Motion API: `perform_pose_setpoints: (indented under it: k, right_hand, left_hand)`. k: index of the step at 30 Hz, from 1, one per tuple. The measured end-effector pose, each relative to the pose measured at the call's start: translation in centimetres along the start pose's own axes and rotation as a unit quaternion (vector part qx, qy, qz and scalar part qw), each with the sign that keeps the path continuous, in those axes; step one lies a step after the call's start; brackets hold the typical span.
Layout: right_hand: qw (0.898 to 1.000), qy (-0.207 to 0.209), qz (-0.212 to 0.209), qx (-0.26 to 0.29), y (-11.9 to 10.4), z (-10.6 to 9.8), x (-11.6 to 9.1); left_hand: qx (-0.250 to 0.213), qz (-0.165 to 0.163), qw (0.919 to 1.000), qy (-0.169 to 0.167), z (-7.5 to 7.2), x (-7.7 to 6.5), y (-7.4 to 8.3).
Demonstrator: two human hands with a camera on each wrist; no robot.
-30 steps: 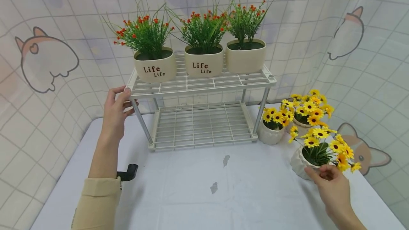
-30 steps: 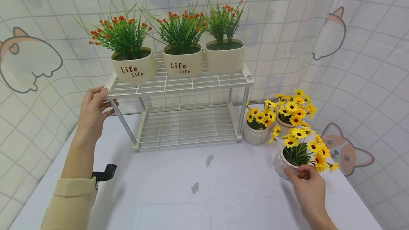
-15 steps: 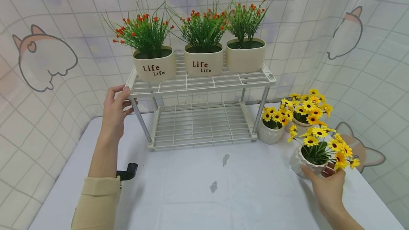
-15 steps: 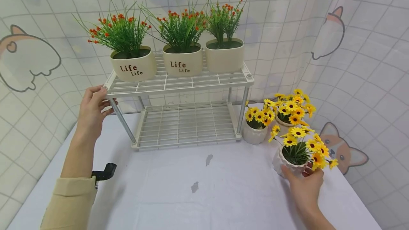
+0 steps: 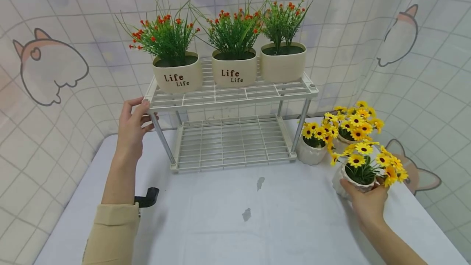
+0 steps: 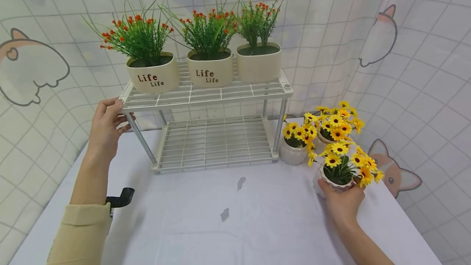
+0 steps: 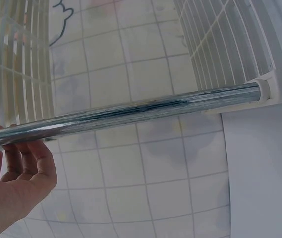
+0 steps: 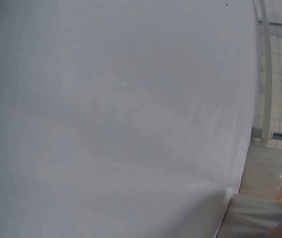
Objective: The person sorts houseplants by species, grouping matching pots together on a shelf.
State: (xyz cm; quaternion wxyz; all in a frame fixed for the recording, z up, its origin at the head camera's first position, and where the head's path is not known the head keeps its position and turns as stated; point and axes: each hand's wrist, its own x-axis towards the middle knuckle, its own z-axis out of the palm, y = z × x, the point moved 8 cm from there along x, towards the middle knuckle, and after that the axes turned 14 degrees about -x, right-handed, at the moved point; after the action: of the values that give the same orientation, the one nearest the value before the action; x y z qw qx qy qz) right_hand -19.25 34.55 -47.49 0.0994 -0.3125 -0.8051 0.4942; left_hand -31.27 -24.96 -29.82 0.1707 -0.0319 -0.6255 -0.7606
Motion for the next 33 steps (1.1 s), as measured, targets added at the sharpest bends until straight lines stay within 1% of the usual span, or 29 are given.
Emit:
perform_pose_setpoints:
  k: [2, 6, 9, 14, 18, 25, 29, 33]
  right_hand:
    - [1.000, -0.001, 0.001, 0.006, -0.2, 0.2, 0.2]
    - [1.000, -0.005, 0.021, 0.016, -0.2, 0.6, 0.4]
    - [0.999, -0.001, 0.032, 0.010, -0.2, 0.7, 0.5]
    - [1.000, 0.011, 0.024, -0.002, -0.3, 0.6, 0.5]
    - [1.000, 0.013, 0.009, 0.003, -0.5, 0.3, 0.5]
    - [1.000, -0.013, 0.010, 0.024, -1.1, 0.4, 0.0]
    - [0.999, -0.037, 0.003, 0.026, -2.4, 0.9, -0.8]
    - [0.997, -0.074, -0.003, 0.016, -3.8, 1.8, -2.0]
  left_hand:
    - [-0.005, -0.003, 1.0000, -0.002, 0.0, 0.0, 0.0]
    - [-0.007, -0.001, 1.0000, 0.001, 0.0, 0.0, 0.0]
    - [-0.012, 0.002, 0.9999, 0.002, 0.0, 0.0, 0.1]
    - [-0.013, 0.005, 0.9999, 0.002, 0.0, 0.0, 0.2]
    - [-0.013, 0.003, 0.9999, 0.002, 0.1, 0.0, 0.0]
    - [-0.008, 0.007, 0.9999, 0.002, 0.1, 0.1, 0.0]
    - [-0.010, 0.005, 0.9999, 0.002, 0.0, 0.0, 0.1]
    - [-0.012, 0.003, 0.9999, 0.000, 0.1, -0.1, 0.1]
